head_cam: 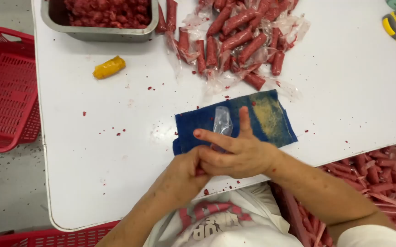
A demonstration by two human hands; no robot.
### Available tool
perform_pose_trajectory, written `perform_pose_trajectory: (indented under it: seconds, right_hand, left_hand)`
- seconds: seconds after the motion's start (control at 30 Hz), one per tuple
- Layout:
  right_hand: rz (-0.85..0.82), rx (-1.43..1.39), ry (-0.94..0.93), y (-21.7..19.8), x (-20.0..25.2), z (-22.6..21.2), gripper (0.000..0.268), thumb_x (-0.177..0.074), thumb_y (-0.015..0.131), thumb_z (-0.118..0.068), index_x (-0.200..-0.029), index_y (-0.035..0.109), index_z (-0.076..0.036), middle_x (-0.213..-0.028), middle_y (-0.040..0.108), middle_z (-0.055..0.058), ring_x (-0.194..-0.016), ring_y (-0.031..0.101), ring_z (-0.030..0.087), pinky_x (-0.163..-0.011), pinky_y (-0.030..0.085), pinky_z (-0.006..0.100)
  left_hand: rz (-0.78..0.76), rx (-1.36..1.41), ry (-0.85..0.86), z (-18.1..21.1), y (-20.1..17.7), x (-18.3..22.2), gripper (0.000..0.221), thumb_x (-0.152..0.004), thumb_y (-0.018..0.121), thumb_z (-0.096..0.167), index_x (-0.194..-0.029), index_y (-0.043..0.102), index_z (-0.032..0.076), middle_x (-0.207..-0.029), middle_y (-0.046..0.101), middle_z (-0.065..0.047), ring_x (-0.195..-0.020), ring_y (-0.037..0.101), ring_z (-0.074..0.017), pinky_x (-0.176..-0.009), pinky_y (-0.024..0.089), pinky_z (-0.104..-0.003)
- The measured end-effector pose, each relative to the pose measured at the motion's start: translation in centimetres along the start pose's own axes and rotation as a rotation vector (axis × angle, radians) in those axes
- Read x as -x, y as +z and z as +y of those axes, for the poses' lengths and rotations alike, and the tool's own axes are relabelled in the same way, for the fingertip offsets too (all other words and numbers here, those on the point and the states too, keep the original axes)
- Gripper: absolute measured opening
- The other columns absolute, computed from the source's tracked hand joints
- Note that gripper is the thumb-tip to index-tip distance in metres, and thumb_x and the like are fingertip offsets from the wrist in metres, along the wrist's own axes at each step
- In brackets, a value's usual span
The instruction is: The person repeatedly picks up small, red, sausage-like items from a pile on a white table and places them into clear plastic bags. They use both hands to manipulate the items and the bags, occasionally wiping the items on a blue cloth before bagging them.
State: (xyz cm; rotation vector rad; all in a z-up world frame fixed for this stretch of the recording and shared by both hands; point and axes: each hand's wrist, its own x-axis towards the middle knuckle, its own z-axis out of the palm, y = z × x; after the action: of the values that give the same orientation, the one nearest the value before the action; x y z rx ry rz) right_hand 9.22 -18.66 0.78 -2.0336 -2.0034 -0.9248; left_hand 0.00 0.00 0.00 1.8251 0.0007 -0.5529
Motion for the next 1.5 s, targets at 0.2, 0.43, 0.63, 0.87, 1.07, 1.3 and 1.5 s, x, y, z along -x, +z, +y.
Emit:
perform_pose_trajectory:
  seconds: [0.2,0.43,0.63,0.87,1.07,1.3,1.5]
  right_hand:
    - [-0.037,0.083,-0.157,-2.8,-0.8,5.1,0.005,-0.103,0.061,-0.025,-0.098,0.063,-0.025,-0.109,0.052,-0.018,-0.131,0.059,0.010,-0.107,-0.013,0.081]
    - [-0.023,0.180,-0.189,0.5,-5.5,6.1,0.043,-0.110,0.028,-0.032,-0.112,0.071,-0.024,-0.111,0.065,-0.023,-0.133,0.054,0.006,-0.120,-0.002,0.070]
    - [0.022,0.059,-0.294,0.6,-7.9,15.1,0.007,-0.102,0.060,-0.028,-0.107,0.060,-0.024,-0.145,0.058,0.010,-0.139,0.046,0.020,-0.120,-0.018,0.066]
    - [0.140,-0.488,0.893,13.3,-17.3,20.8,0.057,-0.097,0.062,0.000,-0.129,0.031,-0.035,-0.138,0.024,0.008,-0.121,0.028,0.026,-0.102,0.023,0.048]
    - [-0.232,-0.417,0.781,12.5,-13.0,12.9,0.107,-0.092,0.068,-0.005,-0.159,-0.010,-0.031,-0.168,-0.022,0.014,-0.149,-0.002,0.043,-0.123,-0.003,0.069]
    - [0.158,-1.491,0.891,2.8,-8.9,1.6,0.046,-0.098,0.050,-0.045,-0.070,0.053,-0.009,-0.149,0.043,0.036,-0.160,0.003,0.033,-0.124,0.023,0.046]
    - [-0.177,-0.989,0.620,-1.3,-1.4,0.3,0.029,-0.106,0.037,-0.016,-0.088,0.057,-0.009,-0.158,0.037,0.020,-0.156,0.006,0.047,-0.118,-0.017,0.069]
  left_hand:
    - [-0.281,-0.072,-0.149,2.9,-4.5,4.4,0.013,-0.096,0.064,0.029,-0.088,0.065,0.019,-0.075,0.068,0.007,-0.066,0.057,-0.0078,-0.065,0.047,-0.025]
    - [-0.032,1.017,0.174,0.8,-3.7,0.4,0.051,-0.082,0.077,0.005,-0.129,0.057,0.004,-0.087,0.063,-0.003,-0.079,0.062,-0.0082,-0.067,0.055,-0.021]
    - [0.177,0.239,-0.074,-1.1,-4.6,5.2,0.055,-0.091,0.058,0.047,-0.141,0.063,0.026,-0.063,0.048,0.007,-0.061,0.044,-0.0088,-0.059,0.040,-0.027]
    - [0.376,0.096,0.337,-5.1,-4.5,3.5,0.018,-0.096,0.066,0.031,-0.096,0.070,0.013,-0.072,0.063,0.000,-0.060,0.057,-0.0180,-0.054,0.044,-0.032]
    - [0.979,-0.419,0.622,0.3,-8.0,1.5,0.020,-0.084,0.082,0.020,-0.089,0.066,0.009,-0.095,0.062,-0.007,-0.070,0.049,-0.0241,-0.064,0.044,-0.036]
    - [0.570,0.489,0.703,2.9,-6.4,-2.4,0.022,-0.100,0.058,0.025,-0.091,0.063,0.006,-0.097,0.063,-0.010,-0.052,0.064,-0.0163,-0.067,0.058,-0.025]
    - [0.410,0.128,0.486,3.6,-2.6,2.1,0.056,-0.099,0.038,0.056,-0.075,0.062,0.012,-0.077,0.065,0.002,-0.070,0.059,-0.0133,-0.067,0.046,-0.028]
